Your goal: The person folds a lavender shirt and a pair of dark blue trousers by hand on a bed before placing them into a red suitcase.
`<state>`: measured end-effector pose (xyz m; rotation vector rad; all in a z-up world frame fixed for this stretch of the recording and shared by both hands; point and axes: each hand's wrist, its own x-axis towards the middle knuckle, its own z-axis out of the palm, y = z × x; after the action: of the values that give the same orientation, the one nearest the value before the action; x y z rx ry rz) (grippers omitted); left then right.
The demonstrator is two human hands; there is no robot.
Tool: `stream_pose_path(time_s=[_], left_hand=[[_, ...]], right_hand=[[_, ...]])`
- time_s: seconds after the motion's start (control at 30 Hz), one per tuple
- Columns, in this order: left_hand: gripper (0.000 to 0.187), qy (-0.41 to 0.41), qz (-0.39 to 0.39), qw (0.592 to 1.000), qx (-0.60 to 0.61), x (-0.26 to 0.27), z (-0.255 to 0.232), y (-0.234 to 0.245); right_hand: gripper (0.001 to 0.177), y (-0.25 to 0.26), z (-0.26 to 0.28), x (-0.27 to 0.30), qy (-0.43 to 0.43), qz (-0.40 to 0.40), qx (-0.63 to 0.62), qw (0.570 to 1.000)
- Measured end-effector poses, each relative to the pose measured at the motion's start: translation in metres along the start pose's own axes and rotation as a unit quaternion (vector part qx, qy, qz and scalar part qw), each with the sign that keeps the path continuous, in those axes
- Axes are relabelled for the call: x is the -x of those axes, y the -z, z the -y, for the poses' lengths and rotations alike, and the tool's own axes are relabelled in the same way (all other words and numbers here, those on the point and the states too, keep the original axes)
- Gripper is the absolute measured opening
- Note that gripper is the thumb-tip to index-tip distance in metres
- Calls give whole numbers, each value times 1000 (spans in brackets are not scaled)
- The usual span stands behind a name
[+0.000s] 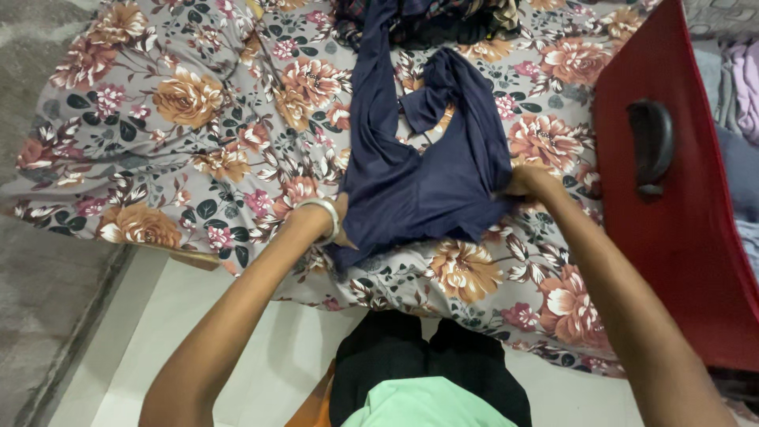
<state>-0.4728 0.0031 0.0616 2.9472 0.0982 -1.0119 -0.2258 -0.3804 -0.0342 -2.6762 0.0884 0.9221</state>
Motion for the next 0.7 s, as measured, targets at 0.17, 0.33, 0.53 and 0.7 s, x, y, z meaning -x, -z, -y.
stream_pose_path(time_s=[0.17, 0.33, 0.53, 0.7], left_hand=[[85, -6, 69, 998, -1, -8, -3, 26], [70, 38, -242, 953, 176, -49, 1, 32], [89, 16, -401, 868, 293, -146, 28, -15], [52, 29, -327, 853, 406, -216, 60, -28]], right_hand=[[83, 18, 29, 46, 80, -168, 273, 944], [80, -14, 45, 35, 339, -316, 221, 858], [100, -11, 59, 7, 336, -217, 216, 891], [112, 3, 73, -18, 287, -165, 275, 903]])
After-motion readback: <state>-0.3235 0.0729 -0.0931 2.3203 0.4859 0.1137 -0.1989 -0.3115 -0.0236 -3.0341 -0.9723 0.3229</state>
